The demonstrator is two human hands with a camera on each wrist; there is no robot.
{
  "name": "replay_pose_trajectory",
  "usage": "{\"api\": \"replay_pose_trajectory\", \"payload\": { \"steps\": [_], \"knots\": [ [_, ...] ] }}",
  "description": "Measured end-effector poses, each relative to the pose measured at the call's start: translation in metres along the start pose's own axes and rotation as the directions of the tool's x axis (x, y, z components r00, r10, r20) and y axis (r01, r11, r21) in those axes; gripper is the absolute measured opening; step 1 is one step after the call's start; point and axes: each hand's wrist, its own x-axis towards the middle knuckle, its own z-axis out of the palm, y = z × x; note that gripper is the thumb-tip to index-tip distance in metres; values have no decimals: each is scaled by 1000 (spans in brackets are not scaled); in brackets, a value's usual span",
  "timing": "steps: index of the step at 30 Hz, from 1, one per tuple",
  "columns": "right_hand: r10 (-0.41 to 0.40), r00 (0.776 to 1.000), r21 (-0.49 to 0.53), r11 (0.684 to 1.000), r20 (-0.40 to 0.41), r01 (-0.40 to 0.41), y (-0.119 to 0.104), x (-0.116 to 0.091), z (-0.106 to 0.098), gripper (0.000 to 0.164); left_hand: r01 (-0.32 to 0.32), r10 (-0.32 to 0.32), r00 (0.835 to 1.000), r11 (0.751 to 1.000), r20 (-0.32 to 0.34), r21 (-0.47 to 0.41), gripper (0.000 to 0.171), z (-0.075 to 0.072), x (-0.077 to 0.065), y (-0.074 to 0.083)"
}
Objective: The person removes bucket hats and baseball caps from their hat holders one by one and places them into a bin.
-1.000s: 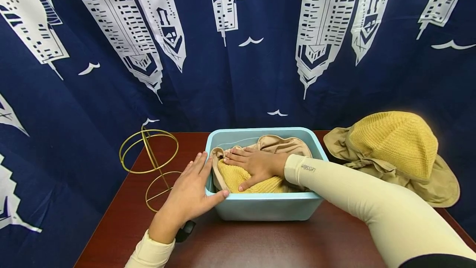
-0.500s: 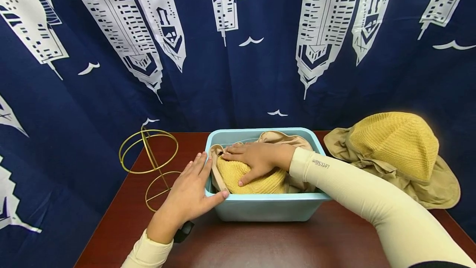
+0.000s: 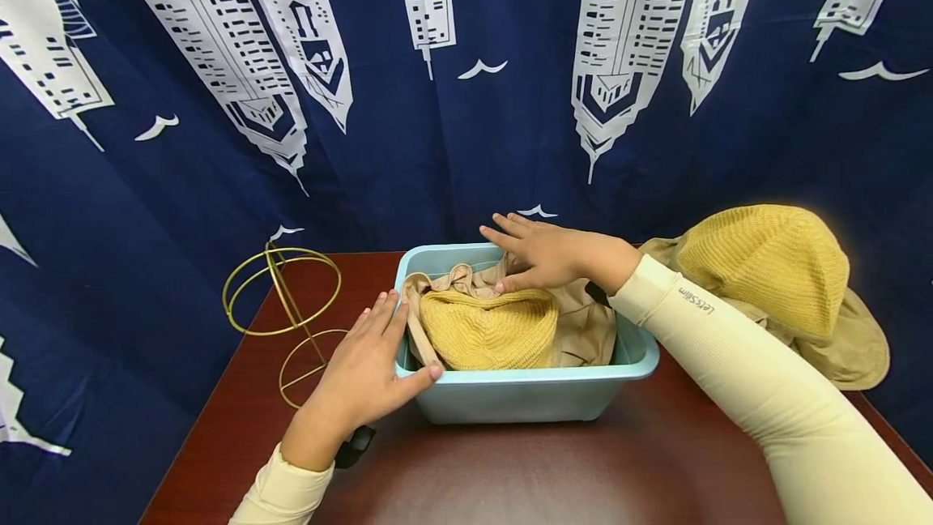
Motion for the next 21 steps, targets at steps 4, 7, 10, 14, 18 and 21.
{"api": "replay_pose_trajectory", "payload": {
  "steps": [4,7,10,14,18,21],
  "knots": [
    [86,996,50,995,39,-88,1,1,9,94,3,-3,1000,1000,2,-6,100,-1,0,-1],
    [114,991,57,991,71,-118,0,1,19,94,-1,1,1000,1000,0,-9,100,0,0,-1],
    [113,990,47,992,87,-117,-1,-1,23,96,1,-1,1000,1000,0,-12,101,1,0,0],
    [82,992,54,995,92,-87,-4,-5,25,98,2,-2,1000,1000,1,-7,101,2,0,0],
    [50,994,80,995,102,-58,-8,-5,26,102,3,-3,1000,1000,-5,-1,102,1,0,-1],
    [50,991,71,996,121,-59,-12,-5,29,104,5,-5,1000,1000,-3,-4,102,0,0,-1]
  ]
}}
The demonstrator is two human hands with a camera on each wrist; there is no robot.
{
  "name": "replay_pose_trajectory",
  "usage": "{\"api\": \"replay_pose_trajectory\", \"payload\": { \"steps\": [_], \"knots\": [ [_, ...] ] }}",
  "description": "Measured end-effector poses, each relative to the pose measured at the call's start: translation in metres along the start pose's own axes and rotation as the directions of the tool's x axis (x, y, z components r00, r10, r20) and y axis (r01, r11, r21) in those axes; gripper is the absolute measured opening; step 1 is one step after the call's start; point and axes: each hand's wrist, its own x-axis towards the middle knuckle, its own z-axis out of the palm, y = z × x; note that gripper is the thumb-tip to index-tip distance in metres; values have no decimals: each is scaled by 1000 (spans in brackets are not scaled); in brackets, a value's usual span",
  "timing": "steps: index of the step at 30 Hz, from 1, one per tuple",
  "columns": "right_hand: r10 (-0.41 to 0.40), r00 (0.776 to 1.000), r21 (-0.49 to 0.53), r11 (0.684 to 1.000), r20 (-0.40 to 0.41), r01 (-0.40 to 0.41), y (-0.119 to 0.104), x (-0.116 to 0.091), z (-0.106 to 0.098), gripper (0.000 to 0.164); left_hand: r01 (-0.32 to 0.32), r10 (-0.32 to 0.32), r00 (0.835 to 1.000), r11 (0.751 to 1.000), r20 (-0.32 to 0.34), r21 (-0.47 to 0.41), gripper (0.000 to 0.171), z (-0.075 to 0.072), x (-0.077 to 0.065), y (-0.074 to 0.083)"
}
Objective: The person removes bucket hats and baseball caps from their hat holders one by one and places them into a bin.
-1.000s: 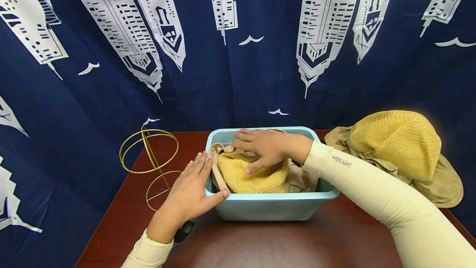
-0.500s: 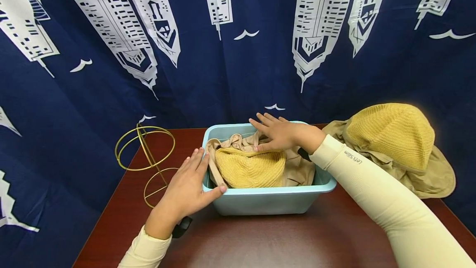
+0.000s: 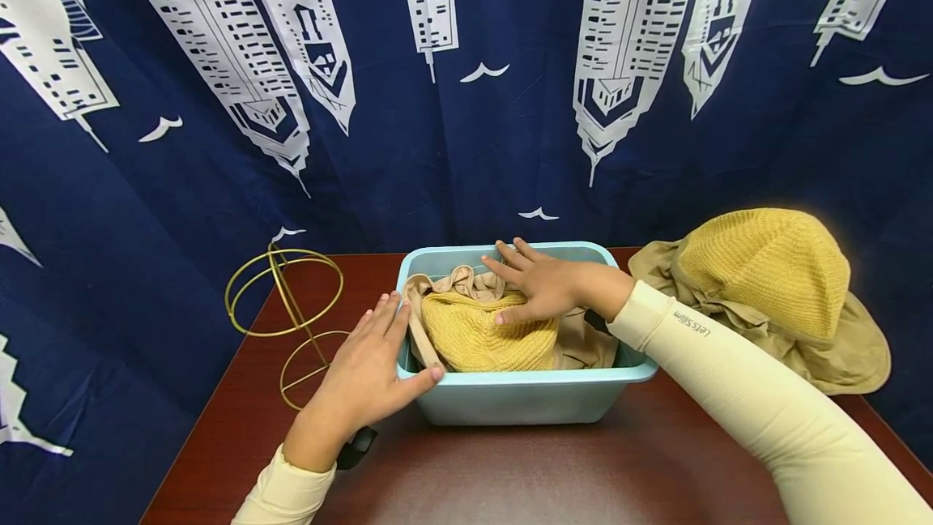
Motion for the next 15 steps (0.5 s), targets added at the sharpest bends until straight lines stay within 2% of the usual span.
{"api": "replay_pose_trajectory", "payload": {
  "steps": [6,15],
  "knots": [
    [-33,999,-58,998,15,34,-8,1,6,105,-3,3,1000,1000,-4,-2,101,-1,0,0],
    [-66,997,-276,959,28,71,-13,11,22,102,-3,3,1000,1000,2,2,101,0,0,0]
  ]
}}
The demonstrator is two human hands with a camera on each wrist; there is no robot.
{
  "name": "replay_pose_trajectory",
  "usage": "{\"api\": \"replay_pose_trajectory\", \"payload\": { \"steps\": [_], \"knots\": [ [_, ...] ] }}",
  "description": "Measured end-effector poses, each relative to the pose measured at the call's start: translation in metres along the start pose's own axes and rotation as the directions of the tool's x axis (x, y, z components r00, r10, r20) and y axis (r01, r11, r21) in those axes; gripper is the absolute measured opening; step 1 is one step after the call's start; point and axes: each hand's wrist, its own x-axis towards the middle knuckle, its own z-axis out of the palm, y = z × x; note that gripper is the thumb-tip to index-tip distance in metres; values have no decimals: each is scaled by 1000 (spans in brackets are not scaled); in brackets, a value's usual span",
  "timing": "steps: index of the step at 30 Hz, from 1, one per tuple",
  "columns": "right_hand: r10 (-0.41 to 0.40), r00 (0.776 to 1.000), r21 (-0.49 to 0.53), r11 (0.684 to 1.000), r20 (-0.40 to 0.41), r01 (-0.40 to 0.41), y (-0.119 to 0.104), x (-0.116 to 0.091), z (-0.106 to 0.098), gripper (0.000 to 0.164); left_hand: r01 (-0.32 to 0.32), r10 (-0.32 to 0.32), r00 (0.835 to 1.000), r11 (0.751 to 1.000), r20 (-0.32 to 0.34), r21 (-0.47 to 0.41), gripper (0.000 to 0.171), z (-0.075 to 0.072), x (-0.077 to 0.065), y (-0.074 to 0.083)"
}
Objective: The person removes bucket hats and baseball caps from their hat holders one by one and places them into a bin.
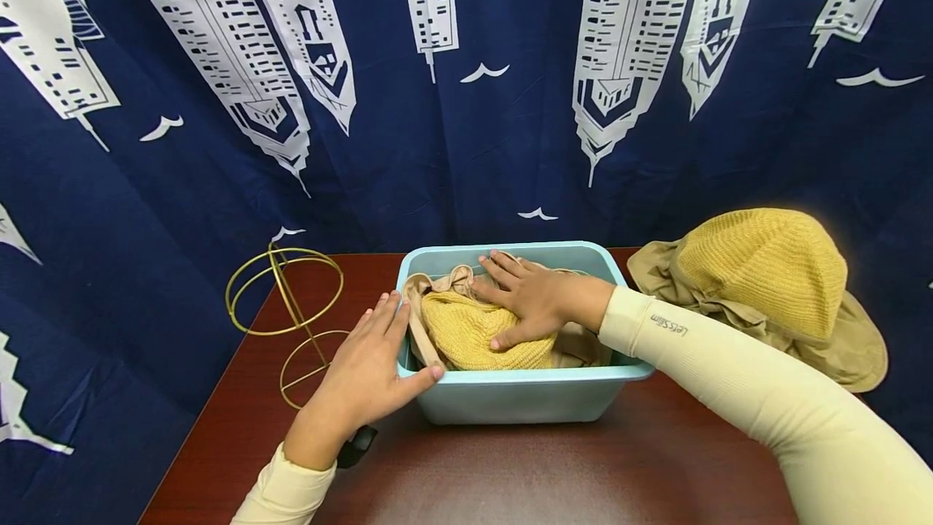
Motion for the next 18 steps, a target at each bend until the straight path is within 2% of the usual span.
{"api": "replay_pose_trajectory", "payload": {
  "steps": [5,12,18],
  "knots": [
    [-32,998,-42,999,46,34,-3,6,7,98,4,-4,1000,1000,1,0,101,0,-1,0],
    [-1,990,30,1000,139,-3,-4,9,12,99,3,-3,1000,1000,-6,4,101,1,-1,-1],
    [-14,995,-22,1000,97,16,-2,8,8,97,1,-1,1000,1000,-5,4,102,1,0,-1]
  ]
}}
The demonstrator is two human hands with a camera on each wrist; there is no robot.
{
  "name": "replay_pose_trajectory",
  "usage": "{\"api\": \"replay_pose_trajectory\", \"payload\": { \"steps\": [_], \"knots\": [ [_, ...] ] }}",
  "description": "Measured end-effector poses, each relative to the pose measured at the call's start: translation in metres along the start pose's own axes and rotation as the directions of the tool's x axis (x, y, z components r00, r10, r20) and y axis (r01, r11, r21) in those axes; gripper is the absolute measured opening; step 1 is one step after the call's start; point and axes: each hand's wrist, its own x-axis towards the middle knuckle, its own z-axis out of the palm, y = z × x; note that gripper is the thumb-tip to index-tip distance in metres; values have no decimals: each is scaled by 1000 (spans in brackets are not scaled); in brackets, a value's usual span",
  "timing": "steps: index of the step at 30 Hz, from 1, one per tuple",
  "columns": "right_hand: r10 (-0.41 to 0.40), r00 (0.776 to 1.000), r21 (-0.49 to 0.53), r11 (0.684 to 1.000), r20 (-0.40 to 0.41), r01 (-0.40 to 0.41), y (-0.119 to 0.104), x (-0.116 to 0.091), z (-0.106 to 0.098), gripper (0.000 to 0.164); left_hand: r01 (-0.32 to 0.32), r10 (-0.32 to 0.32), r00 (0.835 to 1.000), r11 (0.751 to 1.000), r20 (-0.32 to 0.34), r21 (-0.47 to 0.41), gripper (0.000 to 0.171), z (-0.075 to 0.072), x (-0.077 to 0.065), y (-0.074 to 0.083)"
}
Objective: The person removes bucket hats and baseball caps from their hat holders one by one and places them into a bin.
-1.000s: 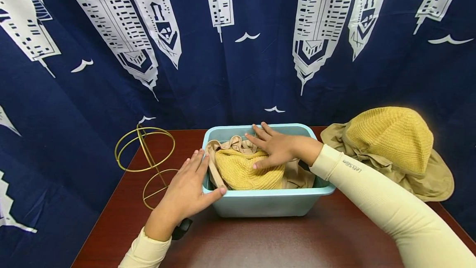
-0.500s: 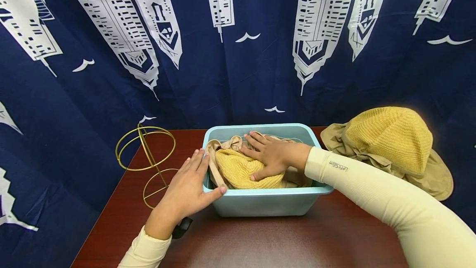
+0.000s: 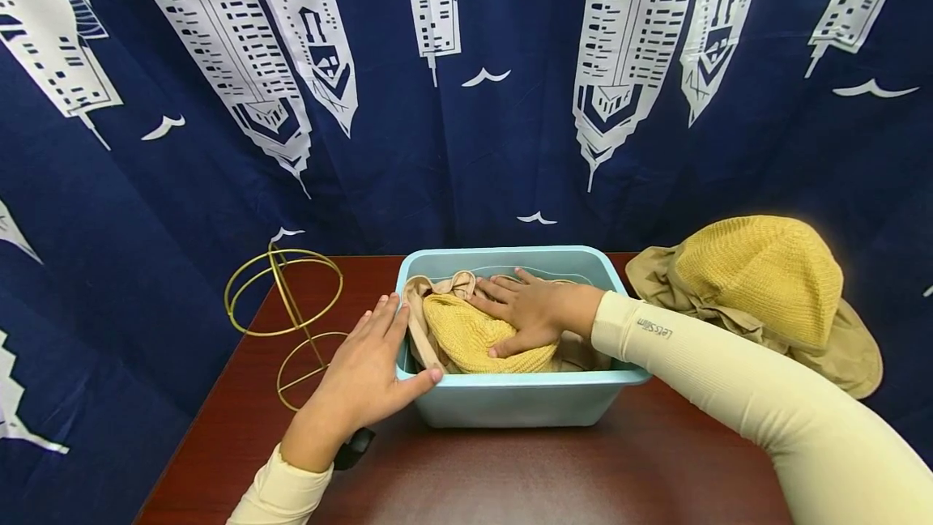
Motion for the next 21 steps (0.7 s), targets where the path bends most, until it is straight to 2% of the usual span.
{"api": "replay_pose_trajectory", "payload": {
  "steps": [5,9,15,19,21],
  "knots": [
    [-24,997,65,997,-78,29,6,-3,-10,96,1,-1,1000,1000,1,3,102,-2,-1,0],
    [-49,986,101,993,-160,66,10,-7,-23,94,0,0,1000,1000,2,6,102,1,-2,0],
    [-150,948,58,983,-280,173,-5,-5,-47,89,-6,6,1000,1000,3,1,102,1,-1,0],
    [-242,924,-8,968,-297,251,-21,9,-52,92,3,-3,1000,1000,18,-3,102,1,0,0],
    [-272,920,-33,961,-283,274,-27,17,-50,95,4,-4,1000,1000,22,-7,102,1,0,1]
  ]
}}
